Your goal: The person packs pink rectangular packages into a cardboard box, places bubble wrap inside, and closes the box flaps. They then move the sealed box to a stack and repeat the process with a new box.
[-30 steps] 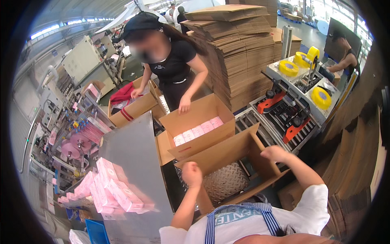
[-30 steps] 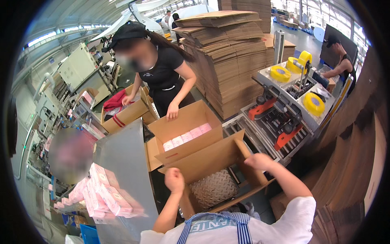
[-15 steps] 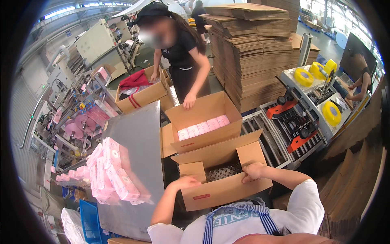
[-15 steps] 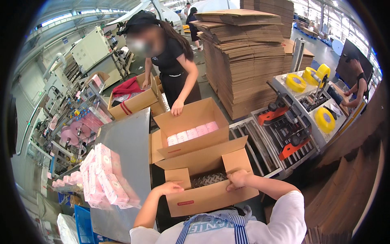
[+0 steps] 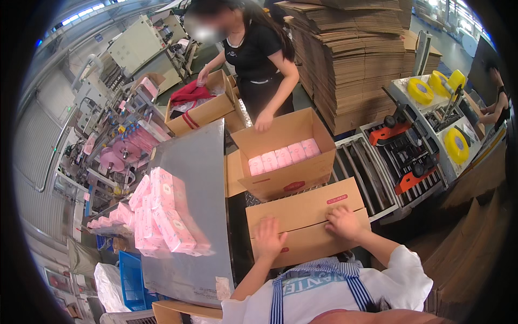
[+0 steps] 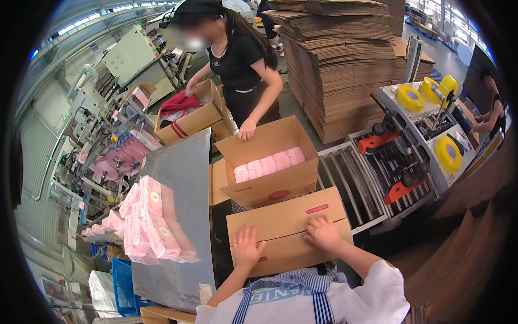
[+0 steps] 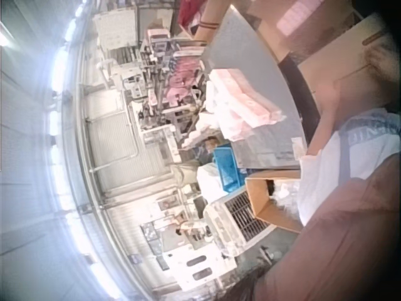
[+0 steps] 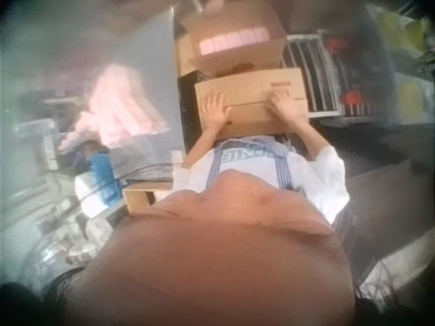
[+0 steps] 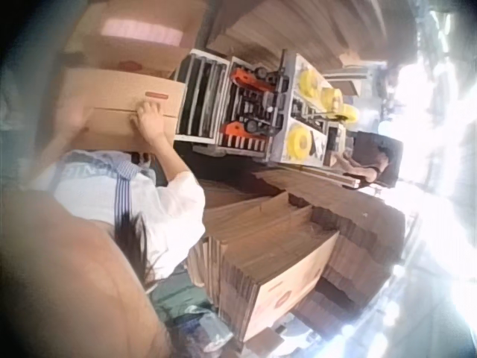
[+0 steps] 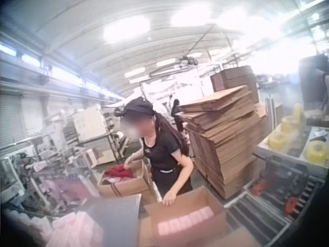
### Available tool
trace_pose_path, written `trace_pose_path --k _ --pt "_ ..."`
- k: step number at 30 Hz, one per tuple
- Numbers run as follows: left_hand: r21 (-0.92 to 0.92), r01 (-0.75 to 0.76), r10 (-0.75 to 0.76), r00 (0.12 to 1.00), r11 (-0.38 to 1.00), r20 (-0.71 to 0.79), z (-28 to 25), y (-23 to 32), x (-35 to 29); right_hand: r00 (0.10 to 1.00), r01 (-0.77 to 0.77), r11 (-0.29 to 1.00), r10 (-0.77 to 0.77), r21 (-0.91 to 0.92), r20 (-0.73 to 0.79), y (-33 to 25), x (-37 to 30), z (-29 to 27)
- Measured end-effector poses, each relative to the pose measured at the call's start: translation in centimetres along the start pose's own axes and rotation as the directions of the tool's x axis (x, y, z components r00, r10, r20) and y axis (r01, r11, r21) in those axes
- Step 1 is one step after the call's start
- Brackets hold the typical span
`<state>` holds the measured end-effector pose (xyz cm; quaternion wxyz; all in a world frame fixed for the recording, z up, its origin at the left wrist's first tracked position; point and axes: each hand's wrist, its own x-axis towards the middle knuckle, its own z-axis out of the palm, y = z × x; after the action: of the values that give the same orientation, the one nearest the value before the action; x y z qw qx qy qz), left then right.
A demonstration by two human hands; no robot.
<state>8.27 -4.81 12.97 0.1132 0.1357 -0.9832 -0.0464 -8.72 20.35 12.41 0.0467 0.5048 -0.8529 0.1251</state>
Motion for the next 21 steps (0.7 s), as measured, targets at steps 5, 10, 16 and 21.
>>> trace_pose_path --k 5,10,16,21 --pt "0.033 0.365 -0.363 0.909 0.931 0.204 2.4 -9.4 -2.6 0.648 -0.353 0.615 0.704 0.705 -0.289 3.9 2.4 -0.1" --pt "-0.3 0.635 -0.587 0.773 0.712 0.24 6.8 -23.1 -4.8 0.177 -0.867 -0.207 0.723 0.454 0.667 6.9 -7.7 22.6" --pt "-0.807 0.59 -0.498 0.707 0.025 0.502 11.3 -12.0 -1.2 0.607 -0.673 0.237 0.718 0.7 0.34 16.0 -16.0 15.7" --pt "-0.583 0.581 -0.172 0.609 -0.568 0.774 7.5 1.2 0.6 0.723 -0.439 0.032 0.606 0.898 0.332 16.0 -10.4 -9.8"
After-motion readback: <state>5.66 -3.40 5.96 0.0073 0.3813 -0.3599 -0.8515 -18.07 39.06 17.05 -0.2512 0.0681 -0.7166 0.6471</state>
